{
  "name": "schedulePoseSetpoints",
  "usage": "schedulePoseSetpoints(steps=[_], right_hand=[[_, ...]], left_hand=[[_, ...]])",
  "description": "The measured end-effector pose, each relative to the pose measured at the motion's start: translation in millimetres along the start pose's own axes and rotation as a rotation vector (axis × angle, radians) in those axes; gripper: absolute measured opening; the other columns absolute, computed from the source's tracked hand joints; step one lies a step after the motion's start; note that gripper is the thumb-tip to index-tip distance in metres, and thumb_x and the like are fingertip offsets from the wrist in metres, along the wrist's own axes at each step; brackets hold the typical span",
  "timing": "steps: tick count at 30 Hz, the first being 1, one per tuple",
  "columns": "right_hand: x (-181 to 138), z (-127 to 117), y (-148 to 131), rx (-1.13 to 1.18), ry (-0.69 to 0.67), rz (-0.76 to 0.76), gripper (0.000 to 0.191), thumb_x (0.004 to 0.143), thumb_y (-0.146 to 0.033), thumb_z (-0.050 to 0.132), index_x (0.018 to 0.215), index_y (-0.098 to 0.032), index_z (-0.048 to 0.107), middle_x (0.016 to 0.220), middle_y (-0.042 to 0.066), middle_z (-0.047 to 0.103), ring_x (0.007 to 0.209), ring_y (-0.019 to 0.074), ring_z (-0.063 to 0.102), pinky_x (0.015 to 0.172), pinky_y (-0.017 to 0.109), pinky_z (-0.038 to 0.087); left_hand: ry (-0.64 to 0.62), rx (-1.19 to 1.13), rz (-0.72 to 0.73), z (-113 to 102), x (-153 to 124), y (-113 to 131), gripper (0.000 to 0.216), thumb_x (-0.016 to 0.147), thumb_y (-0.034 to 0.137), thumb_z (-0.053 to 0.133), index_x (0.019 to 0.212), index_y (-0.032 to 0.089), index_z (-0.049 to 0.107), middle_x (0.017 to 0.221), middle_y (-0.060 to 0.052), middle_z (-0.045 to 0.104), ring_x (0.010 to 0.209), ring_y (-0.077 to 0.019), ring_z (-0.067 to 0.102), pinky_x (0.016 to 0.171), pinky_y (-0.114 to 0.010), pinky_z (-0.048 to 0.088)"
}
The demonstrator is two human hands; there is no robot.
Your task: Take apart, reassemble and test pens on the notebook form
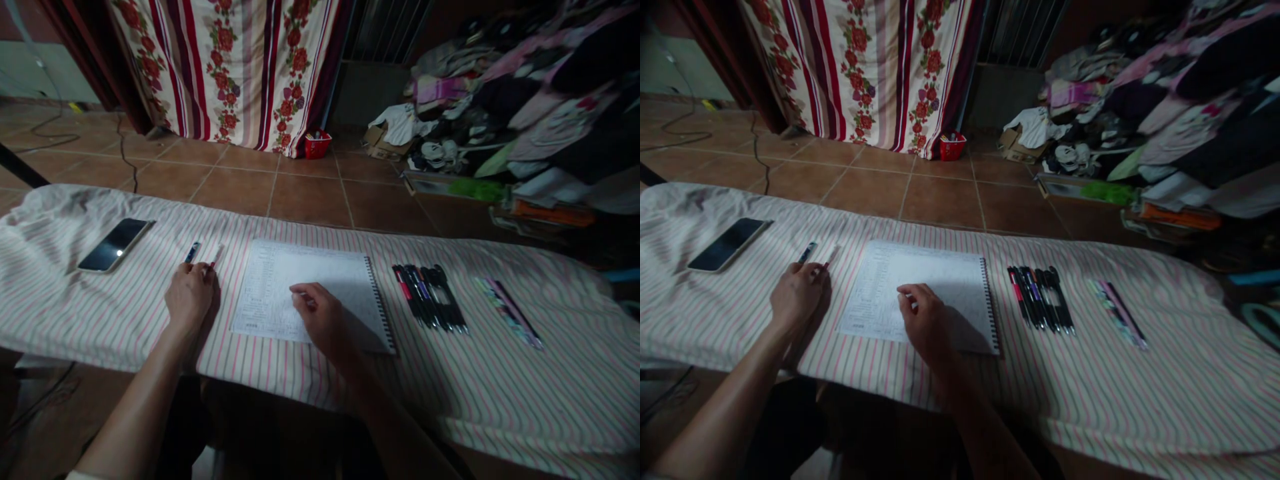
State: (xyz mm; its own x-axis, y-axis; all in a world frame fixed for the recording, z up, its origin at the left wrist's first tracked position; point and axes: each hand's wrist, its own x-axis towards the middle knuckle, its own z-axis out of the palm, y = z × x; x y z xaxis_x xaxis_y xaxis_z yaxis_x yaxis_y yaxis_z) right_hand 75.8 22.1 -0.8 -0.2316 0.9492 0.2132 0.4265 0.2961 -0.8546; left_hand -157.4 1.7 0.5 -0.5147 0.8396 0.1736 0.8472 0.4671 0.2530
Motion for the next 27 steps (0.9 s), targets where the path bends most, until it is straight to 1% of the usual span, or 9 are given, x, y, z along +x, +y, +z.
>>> schedulePoseSetpoints(steps=[3, 5, 8, 10, 12, 14, 17, 22, 27], right_hand=[[-1.5, 3.5, 0.7, -0.019, -0.039, -0.047, 0.017, 0.083, -0.022, 0.049, 0.086, -0.020, 0.066, 0.087, 0.006, 0.067, 0.070, 0.0146, 0.063, 0.062, 0.026, 0.052], [-1.7, 3.2, 1.8, -0.011, -0.033, -0.052, 0.017, 0.083, -0.023, 0.049, 0.087, -0.020, 0.066, 0.087, 0.007, 0.067, 0.071, 0.0147, 0.063, 0.063, 0.027, 0.052], [-1.6, 2.4, 5.4, 0.087, -0.004, 0.044, 0.018, 0.083, -0.028, 0.051, 0.089, -0.020, 0.066, 0.085, 0.005, 0.067, 0.067, 0.0143, 0.064, 0.062, 0.027, 0.052], [-0.9, 2.2, 8.0, 0.207, -0.010, 0.154, 0.020, 0.081, -0.031, 0.053, 0.093, -0.020, 0.065, 0.083, 0.005, 0.068, 0.064, 0.0142, 0.064, 0.056, 0.026, 0.050], [0.7, 1.8, 9.2, 0.342, -0.025, 0.252, 0.023, 0.077, -0.033, 0.057, 0.094, -0.019, 0.064, 0.078, 0.003, 0.069, 0.062, 0.0144, 0.064, 0.049, 0.023, 0.046], [3.0, 0.6, 8.7, 0.466, -0.026, 0.325, 0.026, 0.070, -0.033, 0.063, 0.091, -0.019, 0.063, 0.074, 0.002, 0.069, 0.061, 0.0148, 0.064, 0.046, 0.022, 0.044], [6.8, -2.4, 6.2, 0.603, 0.031, 0.411, 0.031, 0.063, -0.034, 0.071, 0.089, -0.018, 0.065, 0.073, 0.003, 0.069, 0.064, 0.0149, 0.063, 0.051, 0.024, 0.045], [10.5, -9.0, 4.9, 0.648, 0.153, 0.457, 0.022, 0.062, -0.033, 0.073, 0.078, -0.018, 0.068, 0.062, 0.000, 0.065, 0.057, 0.0116, 0.056, 0.053, 0.024, 0.041], [10.1, -16.1, 5.3, 0.722, 0.213, 0.476, 0.021, 0.064, -0.037, 0.074, 0.076, -0.020, 0.070, 0.069, 0.000, 0.067, 0.061, 0.0105, 0.056, 0.057, 0.024, 0.042]], left_hand=[[0.002, -0.050, -0.021, 3.2, 4.2, -2.0, 0.036, 0.087, 0.036, 0.042, 0.100, 0.015, 0.068, 0.101, -0.017, 0.064, 0.089, -0.0308, 0.062, 0.070, -0.039, 0.047], [0.028, -0.270, -0.098, 3.5, 7.2, 0.0, 0.030, 0.083, 0.035, 0.049, 0.093, 0.014, 0.068, 0.090, -0.013, 0.066, 0.081, -0.0271, 0.063, 0.067, -0.035, 0.046], [-0.044, -0.997, -0.268, 3.1, 6.9, 14.4, 0.018, 0.073, 0.030, 0.063, 0.081, 0.014, 0.063, 0.069, -0.003, 0.063, 0.061, -0.0149, 0.058, 0.054, -0.024, 0.043], [-0.237, -1.484, -0.346, 3.4, 1.1, 31.9, 0.013, 0.066, 0.022, 0.069, 0.072, 0.014, 0.059, 0.067, 0.001, 0.060, 0.056, -0.0099, 0.056, 0.048, -0.019, 0.041], [-0.374, -1.737, -0.465, 5.0, -8.6, 52.2, 0.015, 0.062, 0.012, 0.071, 0.066, 0.014, 0.057, 0.067, 0.001, 0.059, 0.060, -0.0096, 0.060, 0.048, -0.017, 0.044], [-0.449, -1.853, -0.526, 8.4, -19.4, 70.5, 0.016, 0.063, 0.007, 0.071, 0.063, 0.013, 0.056, 0.068, 0.001, 0.061, 0.063, -0.0094, 0.062, 0.054, -0.017, 0.050], [-0.525, -1.928, -0.519, 15.1, -32.3, 87.7, 0.015, 0.065, 0.004, 0.070, 0.069, 0.013, 0.059, 0.070, 0.000, 0.064, 0.067, -0.0104, 0.065, 0.062, -0.019, 0.054], [-0.574, -1.977, -0.498, 19.5, -40.7, 97.5, 0.018, 0.066, 0.002, 0.070, 0.076, 0.014, 0.059, 0.075, -0.003, 0.069, 0.073, -0.0117, 0.068, 0.072, -0.021, 0.056], [-0.637, -1.965, -0.458, 19.4, -45.2, 106.9, 0.016, 0.068, 0.003, 0.070, 0.078, 0.012, 0.062, 0.076, -0.004, 0.070, 0.076, -0.0139, 0.069, 0.076, -0.022, 0.057]])
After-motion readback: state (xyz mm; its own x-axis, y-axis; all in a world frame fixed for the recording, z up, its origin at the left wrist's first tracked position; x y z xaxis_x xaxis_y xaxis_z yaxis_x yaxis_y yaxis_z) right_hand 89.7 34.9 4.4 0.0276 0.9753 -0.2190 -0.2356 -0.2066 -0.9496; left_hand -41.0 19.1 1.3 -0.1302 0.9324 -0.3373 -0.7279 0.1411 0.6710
